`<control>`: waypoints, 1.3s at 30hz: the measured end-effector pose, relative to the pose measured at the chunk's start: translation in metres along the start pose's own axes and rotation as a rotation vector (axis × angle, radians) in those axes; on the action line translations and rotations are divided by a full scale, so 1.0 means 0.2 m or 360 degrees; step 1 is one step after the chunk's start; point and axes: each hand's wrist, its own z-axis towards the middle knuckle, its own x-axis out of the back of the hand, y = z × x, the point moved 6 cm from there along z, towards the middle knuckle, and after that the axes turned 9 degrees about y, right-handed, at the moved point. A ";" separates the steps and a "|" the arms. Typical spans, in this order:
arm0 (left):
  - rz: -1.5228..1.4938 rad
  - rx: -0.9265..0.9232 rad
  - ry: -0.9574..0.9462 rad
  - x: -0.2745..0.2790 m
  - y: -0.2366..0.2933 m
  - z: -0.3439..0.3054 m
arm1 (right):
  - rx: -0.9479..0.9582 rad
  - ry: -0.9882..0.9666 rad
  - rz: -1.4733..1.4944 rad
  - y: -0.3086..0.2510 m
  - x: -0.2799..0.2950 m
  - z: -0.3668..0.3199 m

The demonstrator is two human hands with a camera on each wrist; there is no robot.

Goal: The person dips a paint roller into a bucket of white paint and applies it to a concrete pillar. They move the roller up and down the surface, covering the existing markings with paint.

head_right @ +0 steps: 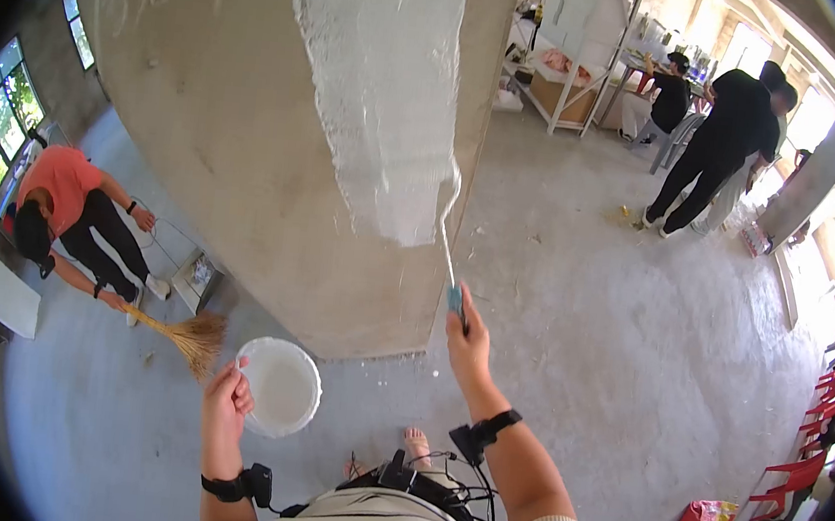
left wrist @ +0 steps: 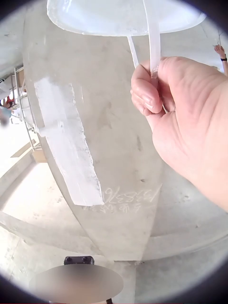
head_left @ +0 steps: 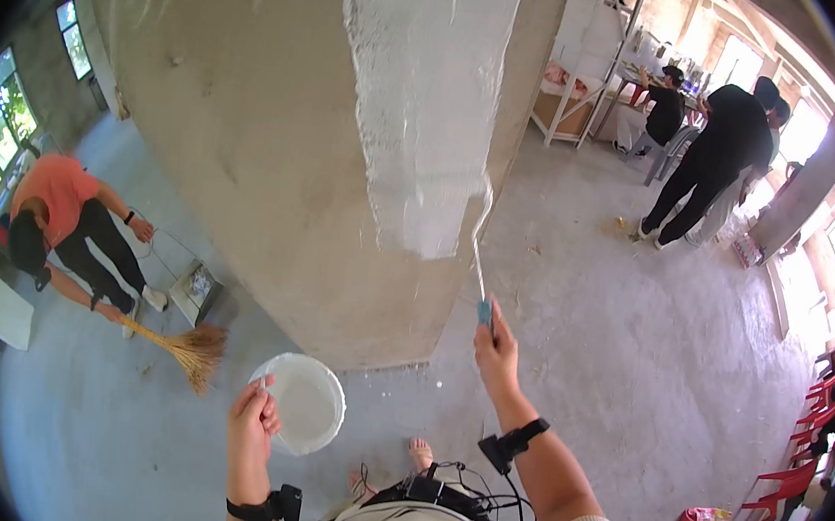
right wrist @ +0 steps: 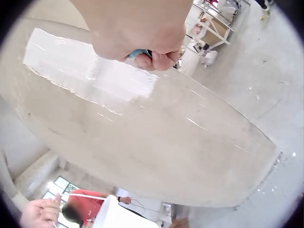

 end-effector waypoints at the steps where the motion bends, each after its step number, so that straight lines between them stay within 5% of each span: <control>1: -0.0007 -0.0024 -0.0020 -0.01 0.01 0.00 | -0.0001 0.0016 -0.0062 0.07 0.02 -0.02; 5: 0.0002 0.0005 -0.0031 -0.01 0.01 -0.03 | 0.0000 0.0019 -0.0317 0.21 0.13 -0.15; 7: -0.0029 -0.0008 -0.0056 -0.02 0.02 -0.02 | -0.0311 -0.0010 -0.0079 0.19 0.17 -0.20; 16: -0.0107 -0.0067 -0.0116 -0.02 0.02 -0.05 | 0.0239 0.0030 0.0024 -0.43 0.08 0.04; 33: -0.0134 -0.0108 -0.0108 0.02 0.00 -0.03 | 0.0643 -0.0058 0.0611 -1.70 -0.06 0.43; 39: -0.0121 -0.0126 -0.0145 0.00 0.00 -0.02 | 0.0663 -0.0060 0.0564 -1.70 -0.03 0.44</control>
